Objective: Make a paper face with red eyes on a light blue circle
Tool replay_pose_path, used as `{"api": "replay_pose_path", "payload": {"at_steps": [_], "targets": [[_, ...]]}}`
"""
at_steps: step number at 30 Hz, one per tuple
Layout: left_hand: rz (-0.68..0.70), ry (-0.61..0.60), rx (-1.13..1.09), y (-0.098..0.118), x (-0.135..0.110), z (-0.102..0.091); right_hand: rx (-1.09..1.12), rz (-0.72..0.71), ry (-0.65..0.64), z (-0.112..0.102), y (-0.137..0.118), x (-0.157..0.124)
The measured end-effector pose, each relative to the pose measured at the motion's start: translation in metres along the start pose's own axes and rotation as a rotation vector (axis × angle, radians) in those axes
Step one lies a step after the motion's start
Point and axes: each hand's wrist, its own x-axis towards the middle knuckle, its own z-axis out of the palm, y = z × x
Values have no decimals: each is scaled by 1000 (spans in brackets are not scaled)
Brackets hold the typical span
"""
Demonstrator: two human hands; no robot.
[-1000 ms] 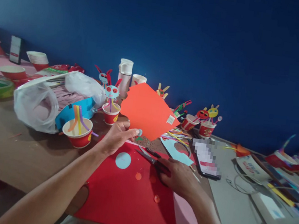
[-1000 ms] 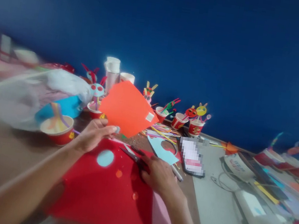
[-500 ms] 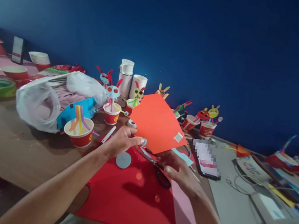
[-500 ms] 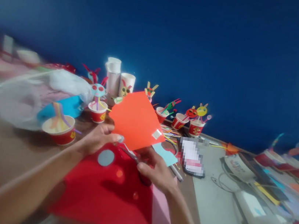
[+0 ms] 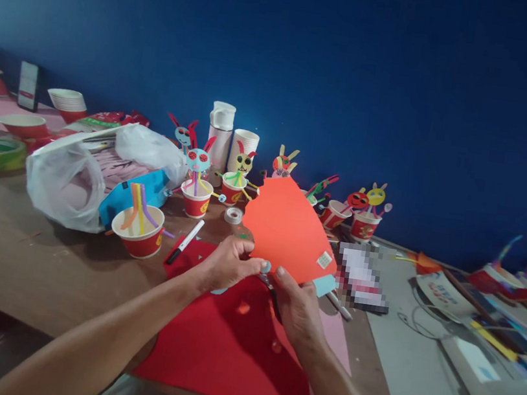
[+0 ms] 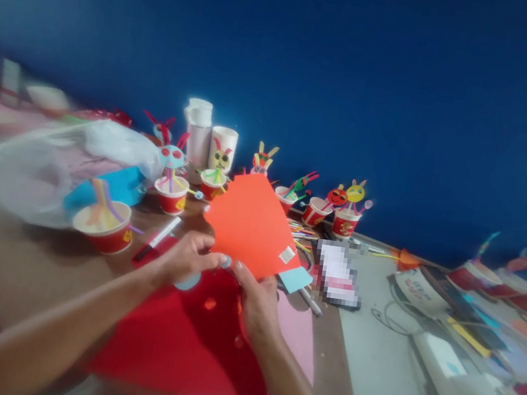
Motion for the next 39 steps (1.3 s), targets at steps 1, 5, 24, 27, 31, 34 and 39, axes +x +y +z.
{"api": "replay_pose_path", "payload": {"at_steps": [1, 5, 24, 27, 31, 34, 39], "targets": [[6, 3, -31, 0, 0, 2, 8, -21, 17, 1, 1, 0], [-8, -6, -97, -2, -3, 11, -50, -80, 120, 2, 5, 1], [-197, 107, -665, -18, -10, 43, -255, -192, 297, -7, 3, 2], [-195, 130, -737, -18, -11, 51, -261, -196, 298, -6, 2, 1], [-188, 155, -773, -20, -10, 54, -256, -184, 288, -5, 4, 0], [-200, 175, -777, -21, -9, 54, -259, -207, 296, -3, 5, 0], [-168, 229, -673, -22, -7, 52, -259, -223, 273, -3, 9, 1]]}}
